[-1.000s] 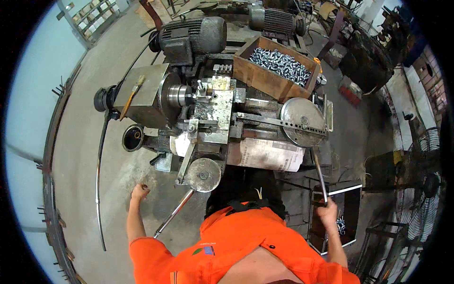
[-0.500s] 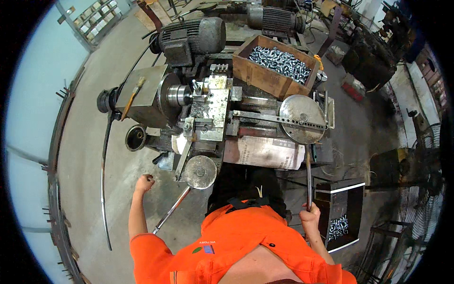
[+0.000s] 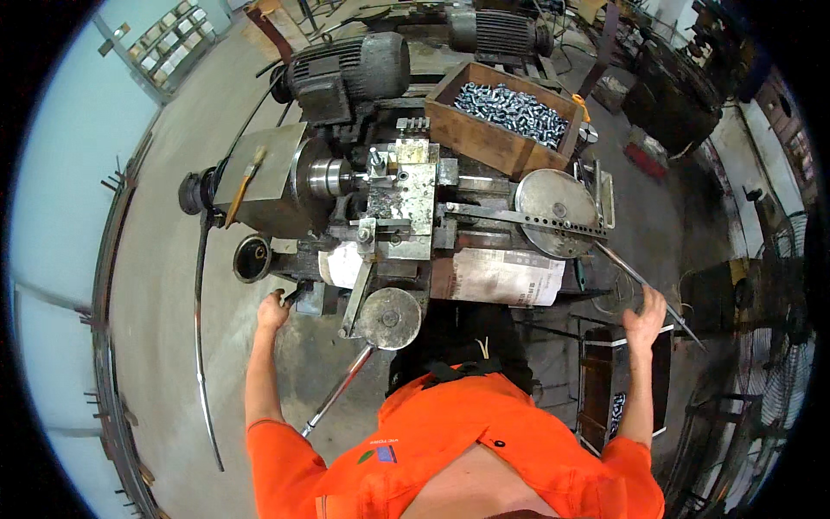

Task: The person operates a metalworking machine in a workshop, repeatedly inserting small metal parts into the device and using a long metal rod to manipulate the mechanism. They remove the processed parts and place them into a nearby container, continuing this cycle throughout the video.

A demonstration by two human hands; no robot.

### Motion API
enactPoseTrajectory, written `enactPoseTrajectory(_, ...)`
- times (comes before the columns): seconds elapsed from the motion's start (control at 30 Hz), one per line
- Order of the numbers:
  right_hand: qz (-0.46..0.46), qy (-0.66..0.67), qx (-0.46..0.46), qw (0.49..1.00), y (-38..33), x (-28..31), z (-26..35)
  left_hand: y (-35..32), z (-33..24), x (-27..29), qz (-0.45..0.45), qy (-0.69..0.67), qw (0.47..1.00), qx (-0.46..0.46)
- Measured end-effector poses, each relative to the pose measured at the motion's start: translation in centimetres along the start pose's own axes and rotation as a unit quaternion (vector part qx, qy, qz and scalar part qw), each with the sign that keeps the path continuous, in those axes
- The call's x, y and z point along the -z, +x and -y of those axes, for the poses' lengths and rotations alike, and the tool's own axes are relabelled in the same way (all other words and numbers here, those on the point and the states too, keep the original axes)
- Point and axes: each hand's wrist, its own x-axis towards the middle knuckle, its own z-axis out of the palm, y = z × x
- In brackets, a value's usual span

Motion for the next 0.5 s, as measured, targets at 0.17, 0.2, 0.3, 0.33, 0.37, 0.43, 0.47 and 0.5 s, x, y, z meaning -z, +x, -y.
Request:
enactPoseTrajectory(0.17,0.067,0.072,-0.061,0.993,-4.7,-0.8,2.1,1.5,-1.2,-2.0,0.034,0.113,0.991,-0.063)
enactPoseTrajectory(0.2,0.082,0.083,-0.091,0.989,-5.6,-0.8,2.3,1.6,-1.4,-2.7,0.045,0.132,0.988,-0.074)
enactPoseTrajectory(0.3,0.115,0.101,-0.135,0.979,-6.9,-1.3,2.6,1.6,0.2,-7.1,-0.063,0.132,0.989,0.012)
enactPoseTrajectory(0.33,0.118,0.101,-0.138,0.978,-7.3,-1.3,2.7,1.5,-0.8,-8.0,-0.086,0.112,0.989,0.050)
enactPoseTrajectory(0.37,0.124,0.103,-0.136,0.977,-7.5,-1.4,2.9,1.0,-2.2,-9.6,-0.149,0.085,0.977,0.130)
enactPoseTrajectory(0.43,0.125,0.131,-0.122,0.976,-7.2,-1.3,3.7,1.4,-3.5,-12.0,-0.132,0.024,0.969,0.206)
enactPoseTrajectory(0.47,0.139,0.133,-0.126,0.973,-6.8,-1.0,4.3,1.4,-3.4,-12.5,-0.132,0.010,0.974,0.184)
enactPoseTrajectory(0.5,0.155,0.136,-0.128,0.970,-6.2,-0.8,5.0,0.7,-1.6,-11.8,-0.094,0.059,0.985,0.135)
